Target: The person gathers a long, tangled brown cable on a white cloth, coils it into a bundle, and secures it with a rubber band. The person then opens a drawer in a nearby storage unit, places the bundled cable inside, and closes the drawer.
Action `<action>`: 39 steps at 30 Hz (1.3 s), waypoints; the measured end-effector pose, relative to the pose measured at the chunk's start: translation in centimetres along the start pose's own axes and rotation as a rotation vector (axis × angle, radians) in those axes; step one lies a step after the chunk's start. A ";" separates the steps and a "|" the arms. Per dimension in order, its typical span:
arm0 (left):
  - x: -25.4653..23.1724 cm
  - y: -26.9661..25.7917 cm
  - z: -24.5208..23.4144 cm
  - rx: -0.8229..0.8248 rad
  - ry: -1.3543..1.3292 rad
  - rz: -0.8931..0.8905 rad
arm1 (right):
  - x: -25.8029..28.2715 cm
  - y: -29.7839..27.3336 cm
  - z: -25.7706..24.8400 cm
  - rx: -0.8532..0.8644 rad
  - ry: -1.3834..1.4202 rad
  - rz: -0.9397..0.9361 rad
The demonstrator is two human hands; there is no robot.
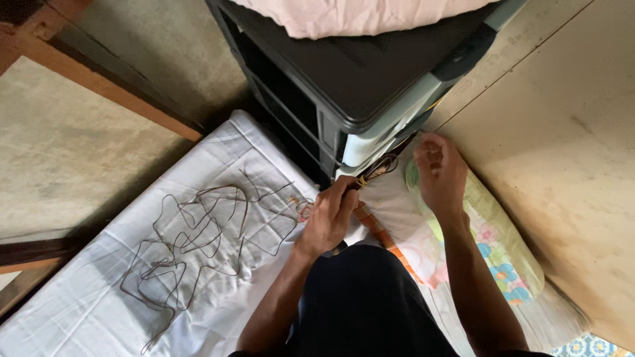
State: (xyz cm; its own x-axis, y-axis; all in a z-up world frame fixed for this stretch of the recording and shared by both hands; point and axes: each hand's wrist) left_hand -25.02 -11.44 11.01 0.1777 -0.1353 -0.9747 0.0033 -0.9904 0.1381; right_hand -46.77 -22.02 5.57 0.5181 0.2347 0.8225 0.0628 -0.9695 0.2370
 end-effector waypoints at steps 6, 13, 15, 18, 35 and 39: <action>-0.9 1.0 1.4 -0.129 0.202 0.133 | -1.8 2.7 -0.4 0.028 -0.277 -0.189; -2.1 1.6 1.5 -0.130 0.205 0.109 | -3.2 5.1 0.6 0.010 -0.295 -0.235; -2.4 1.8 1.4 -0.106 0.209 0.060 | -3.7 5.7 1.1 0.022 -0.294 -0.219; -2.6 2.2 1.5 -0.096 0.222 0.114 | -4.0 6.8 1.5 0.164 -0.310 -0.032; -3.2 4.2 2.3 -0.037 0.247 0.081 | -4.2 8.7 1.0 0.255 -0.383 -0.010; -3.5 4.2 2.3 -0.013 0.247 0.161 | -3.6 8.8 0.6 0.267 -0.378 0.010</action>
State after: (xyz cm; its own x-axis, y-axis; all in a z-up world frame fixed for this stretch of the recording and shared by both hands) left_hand -27.93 -15.16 14.63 0.4111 -0.2786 -0.8680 -0.0325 -0.9560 0.2915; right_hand -47.57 -31.43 4.32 0.7914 0.2308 0.5661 0.2481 -0.9676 0.0477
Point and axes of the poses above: each hand's wrist, its own y-axis towards the middle knuckle, its own z-axis out of the palm, x = y × z, and after that the axes turned 7 degrees about -y, right-handed
